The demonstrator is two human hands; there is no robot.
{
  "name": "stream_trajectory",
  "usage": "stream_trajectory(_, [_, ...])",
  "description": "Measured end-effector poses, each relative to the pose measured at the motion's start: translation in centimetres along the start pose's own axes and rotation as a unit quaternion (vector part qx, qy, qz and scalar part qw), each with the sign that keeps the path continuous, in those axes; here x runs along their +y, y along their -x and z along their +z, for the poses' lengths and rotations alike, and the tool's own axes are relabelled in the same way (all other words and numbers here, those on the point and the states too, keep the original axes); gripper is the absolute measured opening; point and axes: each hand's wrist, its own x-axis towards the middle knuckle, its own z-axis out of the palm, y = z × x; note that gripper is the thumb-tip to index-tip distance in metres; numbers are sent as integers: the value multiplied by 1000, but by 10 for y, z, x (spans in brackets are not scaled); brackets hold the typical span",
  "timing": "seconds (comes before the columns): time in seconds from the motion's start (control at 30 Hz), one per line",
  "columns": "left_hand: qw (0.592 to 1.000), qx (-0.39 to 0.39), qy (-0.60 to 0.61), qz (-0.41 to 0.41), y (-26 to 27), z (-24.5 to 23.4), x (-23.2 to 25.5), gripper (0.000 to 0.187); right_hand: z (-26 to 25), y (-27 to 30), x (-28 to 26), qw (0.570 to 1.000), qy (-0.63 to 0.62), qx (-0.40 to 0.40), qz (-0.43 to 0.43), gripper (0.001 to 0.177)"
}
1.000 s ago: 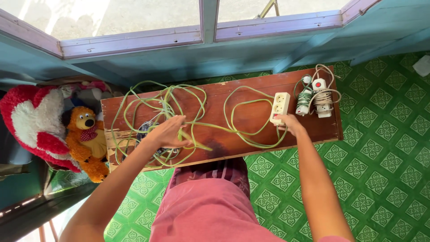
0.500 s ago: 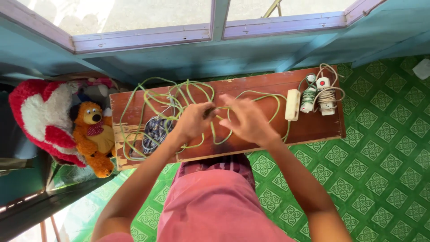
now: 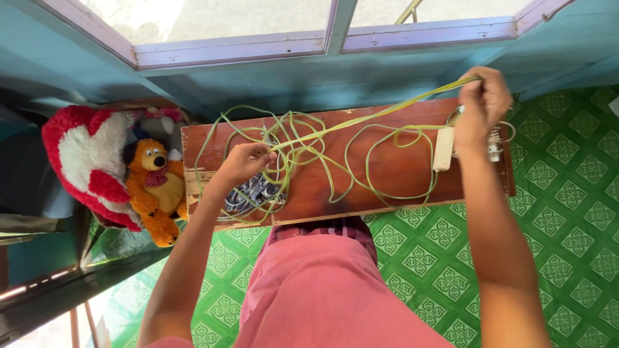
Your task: The person gathers and untangles a long green extension cord and a white power strip on a wooden table. They then use a patterned cloth to wipe the cord and the table surface, handling the items one at a time.
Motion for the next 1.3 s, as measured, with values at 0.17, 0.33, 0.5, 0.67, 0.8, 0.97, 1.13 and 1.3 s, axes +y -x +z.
stream_trajectory(0.17, [994,14,108,27,9,-13,19,29,-20,5,32,977,198,-80,-7,27])
stream_trajectory(0.33, [981,133,109,95,17,-13,106,24,-7,24,39,760,542,-299,198,32])
stream_trajectory(0.5, [961,190,-60,190,18,11,188,11,71,36,-38,938,190,-286,52,73])
stream_trajectory(0.67, [894,248,-170,331,-3,20,223,12,103,21,-117,978,96,-157,-101,87])
stream_trajectory(0.8, [914,227,-197,273,-3,6,223,11,56,-15,-101,973,150,-157,77,59])
stream_trajectory(0.97, [988,15,-59,145,-13,18,192,26,7,8,-42,985,115,-94,86,53])
stream_trajectory(1.13, [960,-272,-9,64,-42,61,81,33,-48,48,2,979,138,26,146,47])
stream_trajectory(1.3, [980,-191,10,61,-48,76,-3,23,-100,68,32,947,309,-52,68,23])
